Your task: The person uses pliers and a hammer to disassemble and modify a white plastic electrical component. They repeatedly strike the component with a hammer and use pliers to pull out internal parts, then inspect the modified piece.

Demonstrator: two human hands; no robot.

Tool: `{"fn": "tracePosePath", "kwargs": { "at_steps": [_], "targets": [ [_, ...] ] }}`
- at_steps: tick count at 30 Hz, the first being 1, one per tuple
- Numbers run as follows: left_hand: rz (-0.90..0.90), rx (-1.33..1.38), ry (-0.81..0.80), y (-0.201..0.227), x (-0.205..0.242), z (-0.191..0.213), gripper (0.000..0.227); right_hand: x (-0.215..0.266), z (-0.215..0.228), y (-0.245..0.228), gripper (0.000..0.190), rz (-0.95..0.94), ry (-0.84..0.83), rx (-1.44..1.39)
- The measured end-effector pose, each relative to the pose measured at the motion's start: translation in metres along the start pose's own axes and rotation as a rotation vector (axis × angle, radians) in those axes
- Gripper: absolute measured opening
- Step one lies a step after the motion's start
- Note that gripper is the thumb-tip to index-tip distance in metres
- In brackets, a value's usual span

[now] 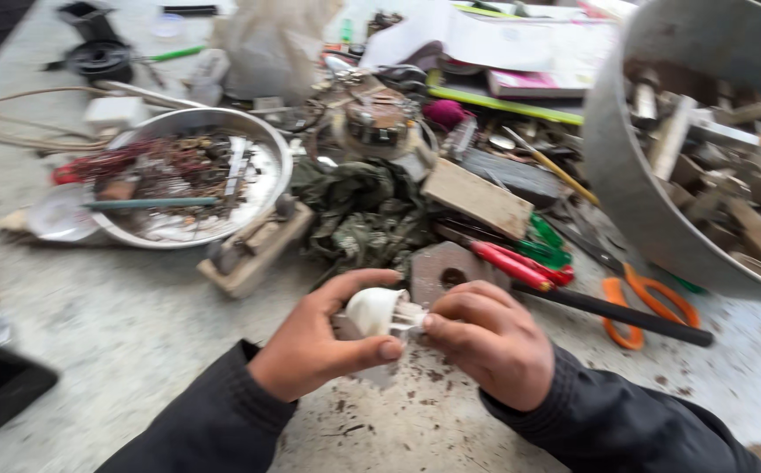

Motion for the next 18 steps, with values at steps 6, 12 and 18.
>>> {"fn": "tracePosePath", "kwargs": {
  "at_steps": [6, 12, 18],
  "targets": [
    [-0.214, -0.209, 0.035, 0.016, -0.003, 0.003, 0.082, 0.004, -0.011, 0.044, 0.046, -0.303, -0.03, -0.249],
    [-0.619, -0.608, 0.041, 0.057, 0.009, -0.01, 0.076, 0.028, -0.051, 0.096, 0.026, -0.761, -0.17, -0.666],
    [-0.208, -0.222, -0.058, 0.025, 0.002, -0.008, 0.081, 0.008, -0.013, 0.041, 0.024, -0.286, -0.012, -0.332]
  ]
}}
Point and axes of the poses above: each hand's wrist, its own x-axis away from the middle knuckle, its own z-axis out of the back of the hand, y = z × x, the point moved 10 cm from there along -x, towards the middle knuckle, and after that the axes turned 10 degrees about -z, right-handed, at the moved point
